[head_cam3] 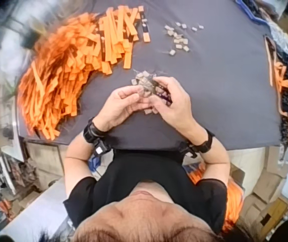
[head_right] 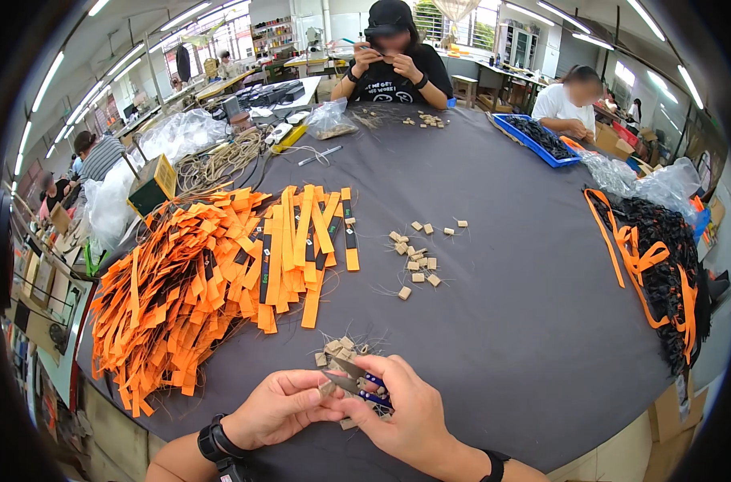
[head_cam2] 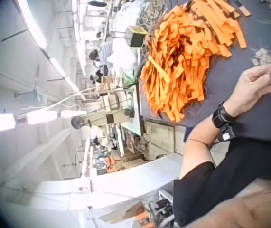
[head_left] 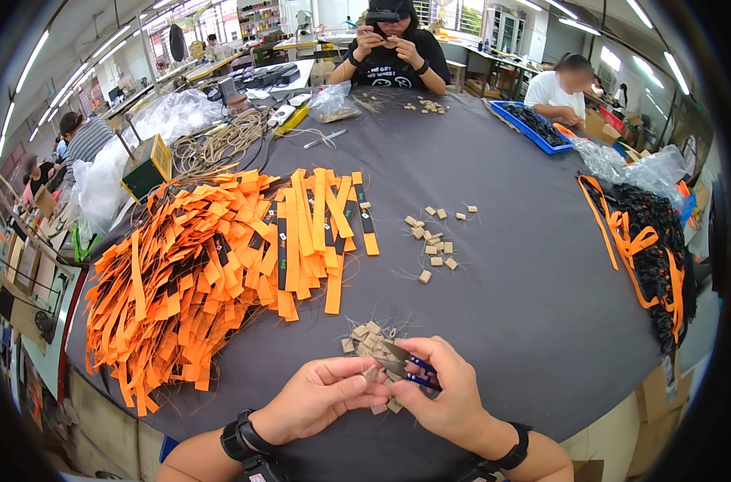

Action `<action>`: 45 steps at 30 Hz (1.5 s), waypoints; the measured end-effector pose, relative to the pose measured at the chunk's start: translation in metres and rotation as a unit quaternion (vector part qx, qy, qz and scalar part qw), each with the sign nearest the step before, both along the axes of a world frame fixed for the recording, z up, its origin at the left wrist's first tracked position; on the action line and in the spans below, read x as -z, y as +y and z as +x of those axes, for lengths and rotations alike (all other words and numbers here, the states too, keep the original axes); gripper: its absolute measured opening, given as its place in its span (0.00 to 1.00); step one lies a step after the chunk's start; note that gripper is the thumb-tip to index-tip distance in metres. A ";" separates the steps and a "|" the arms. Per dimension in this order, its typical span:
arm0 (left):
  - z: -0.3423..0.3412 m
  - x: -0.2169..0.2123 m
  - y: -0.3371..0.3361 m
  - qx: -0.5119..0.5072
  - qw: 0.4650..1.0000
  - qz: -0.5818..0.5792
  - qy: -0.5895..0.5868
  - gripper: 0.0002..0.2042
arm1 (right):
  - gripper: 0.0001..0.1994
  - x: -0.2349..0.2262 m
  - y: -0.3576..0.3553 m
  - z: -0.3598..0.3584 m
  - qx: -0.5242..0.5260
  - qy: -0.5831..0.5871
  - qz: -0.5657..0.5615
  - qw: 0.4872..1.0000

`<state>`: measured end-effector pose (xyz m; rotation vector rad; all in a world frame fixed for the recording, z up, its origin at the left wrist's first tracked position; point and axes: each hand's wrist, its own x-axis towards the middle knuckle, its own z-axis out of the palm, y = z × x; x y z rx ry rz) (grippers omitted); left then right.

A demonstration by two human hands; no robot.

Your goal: The person sits at a table in a workshop and repeatedly picks up small beige rectangular blocks. Using a small blue-handled tool, they manipulate the blocks, likely trimming or adjusting them, and place them into a growing pile on the table. The task is performed one item at a time in a repetitive manner.

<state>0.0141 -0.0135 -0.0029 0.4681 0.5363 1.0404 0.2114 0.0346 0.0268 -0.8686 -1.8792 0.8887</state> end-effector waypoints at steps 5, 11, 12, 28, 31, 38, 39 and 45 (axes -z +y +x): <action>-0.004 -0.002 0.004 -0.041 0.999 0.025 -0.015 0.17 | 0.19 0.005 0.000 0.008 0.015 -0.128 0.116 0.985; -0.004 0.000 0.004 -0.037 0.997 0.055 0.029 0.17 | 0.16 0.006 0.002 0.006 0.029 -0.139 0.175 0.974; -0.003 0.000 0.004 -0.039 0.997 0.057 0.030 0.17 | 0.15 0.006 0.002 0.006 0.031 -0.146 0.177 0.973; -0.002 0.001 0.004 -0.045 0.997 0.051 0.034 0.17 | 0.18 0.010 0.003 0.007 0.037 -0.156 0.195 0.968; -0.002 0.003 0.003 -0.046 0.997 0.058 0.030 0.17 | 0.18 0.011 0.003 0.007 0.037 -0.156 0.196 0.968; -0.001 0.005 0.004 -0.043 0.998 0.050 0.015 0.17 | 0.16 0.014 0.000 0.003 0.025 -0.113 0.103 0.988; -0.001 0.005 0.003 -0.043 0.998 0.052 0.013 0.17 | 0.16 0.014 -0.001 0.003 0.021 -0.103 0.076 0.992; 0.002 0.006 0.002 -0.065 0.997 0.034 0.000 0.16 | 0.15 0.011 -0.002 0.002 0.015 -0.127 0.083 0.988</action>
